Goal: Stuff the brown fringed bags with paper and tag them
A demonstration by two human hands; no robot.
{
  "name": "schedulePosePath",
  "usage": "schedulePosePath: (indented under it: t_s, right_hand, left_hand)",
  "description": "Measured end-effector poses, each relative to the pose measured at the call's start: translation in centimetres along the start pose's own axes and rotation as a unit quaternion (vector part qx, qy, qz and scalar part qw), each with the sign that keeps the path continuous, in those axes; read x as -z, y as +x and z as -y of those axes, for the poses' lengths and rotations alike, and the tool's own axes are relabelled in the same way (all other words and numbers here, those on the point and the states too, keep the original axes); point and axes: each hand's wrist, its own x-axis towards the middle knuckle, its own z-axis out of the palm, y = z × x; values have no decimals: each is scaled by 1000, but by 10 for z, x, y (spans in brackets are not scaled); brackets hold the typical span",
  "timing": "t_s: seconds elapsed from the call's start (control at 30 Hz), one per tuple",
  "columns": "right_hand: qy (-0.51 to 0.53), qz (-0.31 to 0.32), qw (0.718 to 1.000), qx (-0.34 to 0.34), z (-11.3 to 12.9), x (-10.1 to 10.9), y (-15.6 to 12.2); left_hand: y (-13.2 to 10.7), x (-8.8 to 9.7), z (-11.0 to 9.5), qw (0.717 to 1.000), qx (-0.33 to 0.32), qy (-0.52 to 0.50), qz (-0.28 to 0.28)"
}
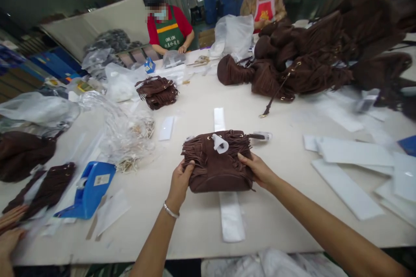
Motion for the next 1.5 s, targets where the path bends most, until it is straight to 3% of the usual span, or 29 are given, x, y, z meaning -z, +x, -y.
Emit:
schedulePosePath:
  t_s: [0.17, 0.27, 0.43, 0.5, 0.57, 0.63, 0.7, 0.8, 1.0, 1.17, 1.23, 1.33, 1.5]
  right_hand:
    - [-15, -37, 999, -1, -8, 11, 2]
    - [-96, -82, 992, 5, -11, 20, 4]
    - [-284, -151, 947, 15, -12, 37, 1]
    - [-324, -181, 928, 30, -3, 42, -10]
    - [-409, -187, 889, 83, 13, 41, -26]
    - [-518, -123, 835, 136, 31, 34, -40]
    - [-593, 0, 793, 139, 49, 24, -48]
    - [-587, 142, 792, 89, 66, 11, -43]
    - [-550, 178, 813, 73, 75, 5, -31]
    - [-509, 186, 835, 96, 60, 3, -38]
    - [-518, 179, 830, 102, 56, 2, -37]
    - [-601, 133, 772, 154, 55, 0, -34]
    - [-735, 72, 617, 272, 43, -4, -36]
  left_hand:
    - [9, -7, 28, 999, 28, -31, 0]
    - [1, -16, 42, 996, 58, -69, 20]
    - [-37, -19, 62, 981, 45, -182, 43]
    - [-54, -15, 68, 980, 41, -187, 45]
    - [-68, -13, 73, 985, 58, -152, 50]
    - [-74, -14, 76, 989, 83, -104, 58]
    - [-75, -17, 76, 990, 105, -72, 68]
    - [-72, -25, 74, 990, 118, -46, 56]
    - [-72, -31, 62, 994, 102, -35, -16]
    - [-80, -37, 56, 992, 112, -52, 2]
    - [-81, -39, 60, 994, 101, -36, -15]
    - [-77, -39, 72, 996, 64, 16, -66]
    - [-64, -37, 89, 996, 33, 34, -81]
